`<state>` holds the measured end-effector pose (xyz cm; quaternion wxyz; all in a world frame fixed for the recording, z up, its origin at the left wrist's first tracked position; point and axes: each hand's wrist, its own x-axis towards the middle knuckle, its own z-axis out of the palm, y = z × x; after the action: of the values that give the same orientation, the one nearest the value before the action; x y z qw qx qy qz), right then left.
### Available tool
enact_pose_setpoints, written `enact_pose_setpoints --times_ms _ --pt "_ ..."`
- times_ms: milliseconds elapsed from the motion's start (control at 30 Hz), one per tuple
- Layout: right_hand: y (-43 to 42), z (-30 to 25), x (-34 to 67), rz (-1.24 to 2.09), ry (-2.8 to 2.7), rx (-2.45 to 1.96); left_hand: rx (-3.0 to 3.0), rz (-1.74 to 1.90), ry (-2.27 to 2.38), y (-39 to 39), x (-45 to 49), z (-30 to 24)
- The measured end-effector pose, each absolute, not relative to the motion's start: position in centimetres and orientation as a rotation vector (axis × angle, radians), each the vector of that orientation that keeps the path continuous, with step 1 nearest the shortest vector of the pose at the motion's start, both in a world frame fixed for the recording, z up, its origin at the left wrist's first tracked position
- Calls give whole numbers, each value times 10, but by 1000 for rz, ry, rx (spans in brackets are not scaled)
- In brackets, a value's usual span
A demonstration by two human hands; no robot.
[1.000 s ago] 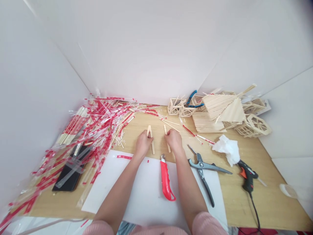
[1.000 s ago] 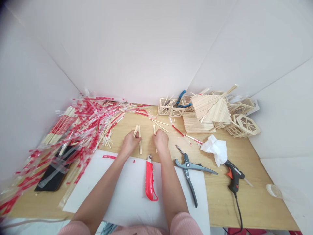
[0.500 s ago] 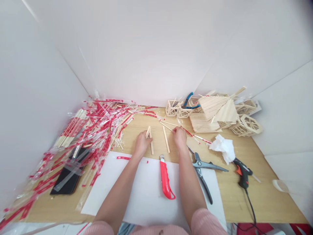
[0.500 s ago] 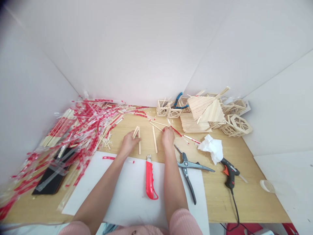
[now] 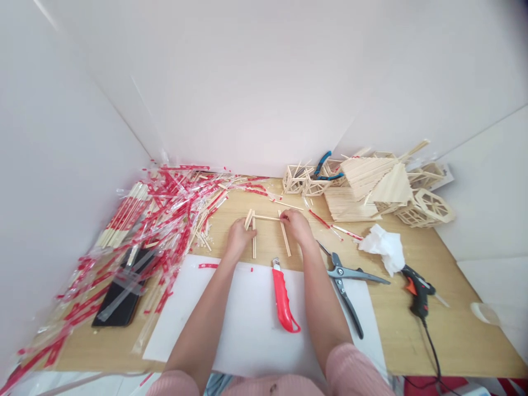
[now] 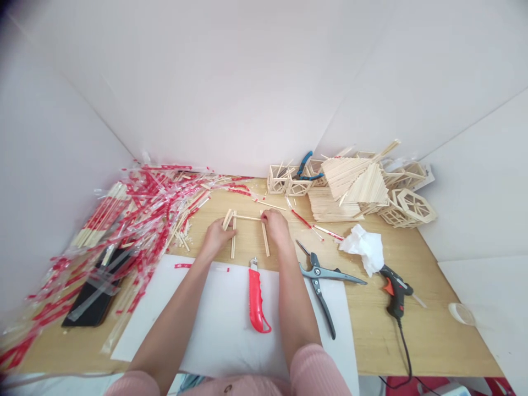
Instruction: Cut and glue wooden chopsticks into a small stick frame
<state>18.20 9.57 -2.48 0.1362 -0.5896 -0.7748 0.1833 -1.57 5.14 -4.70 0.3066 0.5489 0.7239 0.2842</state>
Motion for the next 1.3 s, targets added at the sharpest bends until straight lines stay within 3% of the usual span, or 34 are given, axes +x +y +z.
enact_pose_setpoints --times_ms 1300 --pt "94 -38 167 457 -2226 -1533 1542 720 1990 50 -34 -39"
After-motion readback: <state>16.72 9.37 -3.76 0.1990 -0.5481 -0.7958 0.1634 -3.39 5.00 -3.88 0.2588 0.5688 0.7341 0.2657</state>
